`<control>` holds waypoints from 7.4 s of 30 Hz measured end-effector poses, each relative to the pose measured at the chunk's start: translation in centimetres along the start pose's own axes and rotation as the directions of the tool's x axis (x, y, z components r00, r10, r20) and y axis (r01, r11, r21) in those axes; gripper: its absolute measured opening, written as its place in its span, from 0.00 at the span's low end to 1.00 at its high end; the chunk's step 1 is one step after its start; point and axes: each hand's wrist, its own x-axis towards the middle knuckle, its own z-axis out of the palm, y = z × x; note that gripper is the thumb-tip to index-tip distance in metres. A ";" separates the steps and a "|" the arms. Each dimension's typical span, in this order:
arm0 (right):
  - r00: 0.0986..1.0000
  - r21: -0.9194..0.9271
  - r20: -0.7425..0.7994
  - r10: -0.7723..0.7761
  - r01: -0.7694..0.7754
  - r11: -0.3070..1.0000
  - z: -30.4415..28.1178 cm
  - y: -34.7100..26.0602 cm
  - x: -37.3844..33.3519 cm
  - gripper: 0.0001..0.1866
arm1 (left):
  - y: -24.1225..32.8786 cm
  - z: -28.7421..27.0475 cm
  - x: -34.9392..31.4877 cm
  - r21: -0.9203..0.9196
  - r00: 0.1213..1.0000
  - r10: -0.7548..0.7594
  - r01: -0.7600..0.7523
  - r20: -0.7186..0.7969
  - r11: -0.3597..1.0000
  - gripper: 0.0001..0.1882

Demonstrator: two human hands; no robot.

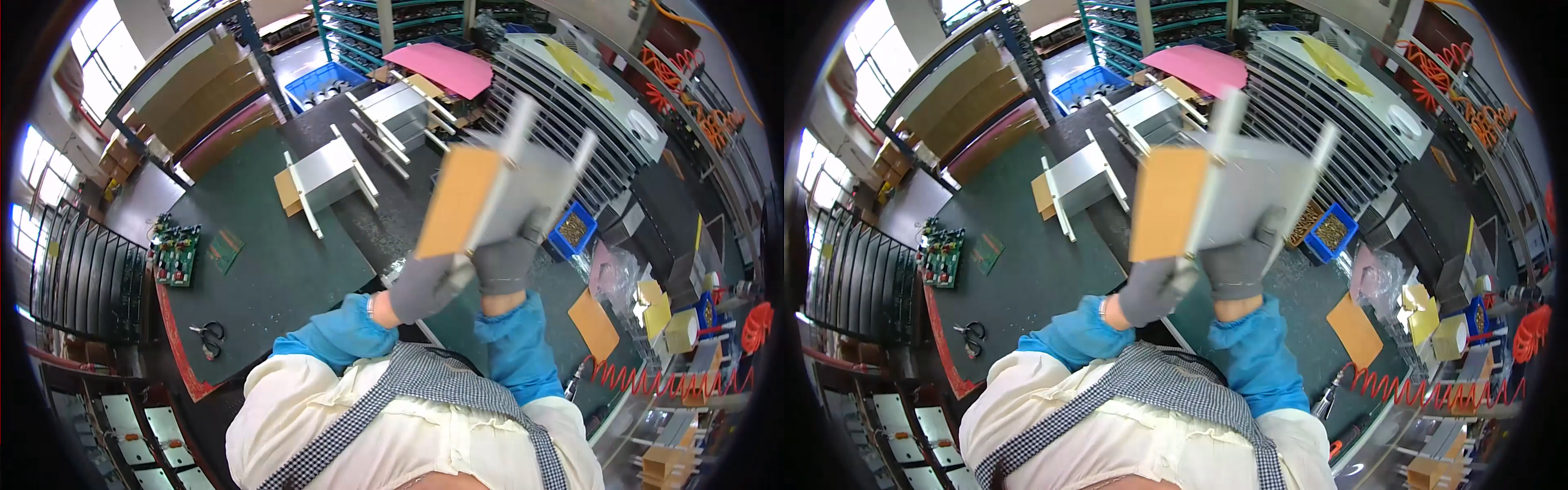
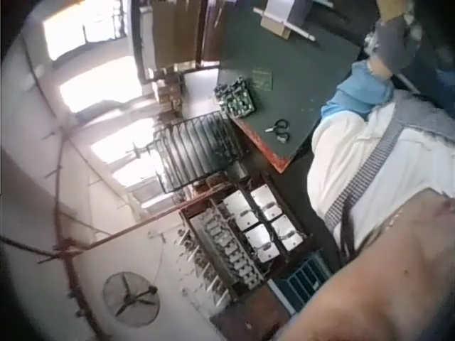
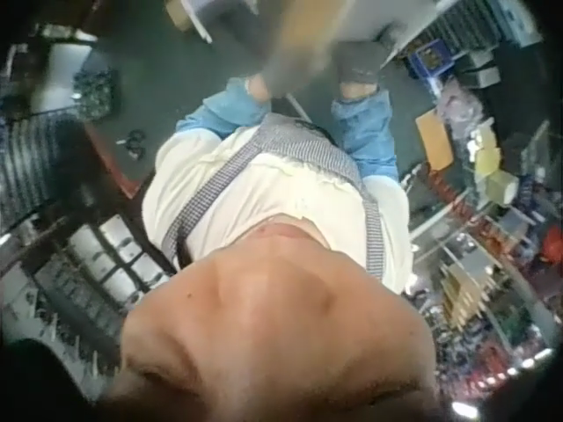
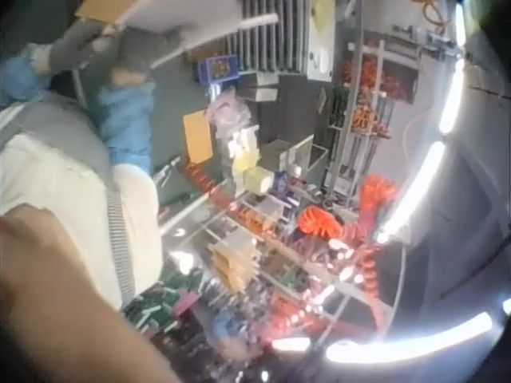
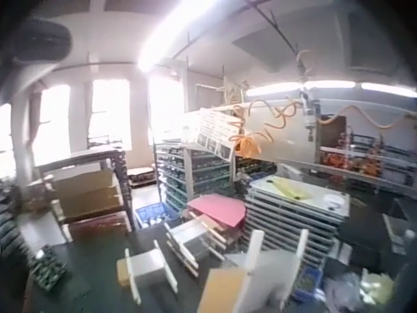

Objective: The recorder uses a pneumatic screwdriver to attach metal brackets and plastic frames to orange panels as part of an assembly line process.

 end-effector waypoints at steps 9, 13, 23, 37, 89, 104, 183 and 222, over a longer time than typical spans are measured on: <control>0.797 -0.685 -0.015 -0.603 0.432 0.587 -5.7 -14.4 -13.6 0.33 | -14.7 -1.7 5.1 0.506 0.939 -0.340 0.314 -0.044 0.804 0.16; 0.726 -0.962 -0.032 -0.687 0.165 0.219 -7.0 -17.4 -21.1 0.32 | -25.2 -8.8 12.4 0.671 0.864 -0.294 0.503 -0.409 0.545 0.40; 0.949 -0.319 0.019 -0.315 -0.292 -0.901 -3.1 -11.8 -17.1 0.35 | -38.6 -9.4 21.4 0.659 0.816 -0.228 0.566 -0.530 0.495 0.35; 0.971 -0.351 -0.037 -0.236 -0.234 -0.907 -6.4 -11.8 -16.3 0.36 | -45.2 -18.2 24.3 0.390 0.700 0.052 0.332 -0.712 0.859 0.27; 0.812 -0.934 -0.261 -0.523 -0.350 -0.077 -9.7 -23.9 -30.7 0.16 | -0.3 24.0 -1.6 -0.001 0.700 -0.568 0.630 0.433 0.776 0.28; 0.863 -0.931 -0.328 -0.384 -0.364 -0.024 -11.0 -21.0 -29.9 0.14 | 0.7 23.1 -1.8 -0.017 0.619 -0.669 0.739 0.412 0.674 0.25; 0.793 -0.681 -0.159 -0.588 0.343 0.647 -4.5 -19.9 -29.1 0.25 | -0.1 23.2 -3.5 -0.133 0.747 -0.577 0.642 0.329 0.755 0.21; 0.834 -0.871 -0.425 -0.351 -0.272 0.409 -9.6 -22.0 -30.1 0.21 | 1.2 21.7 -2.4 -0.087 0.620 -0.653 0.751 0.434 0.655 0.12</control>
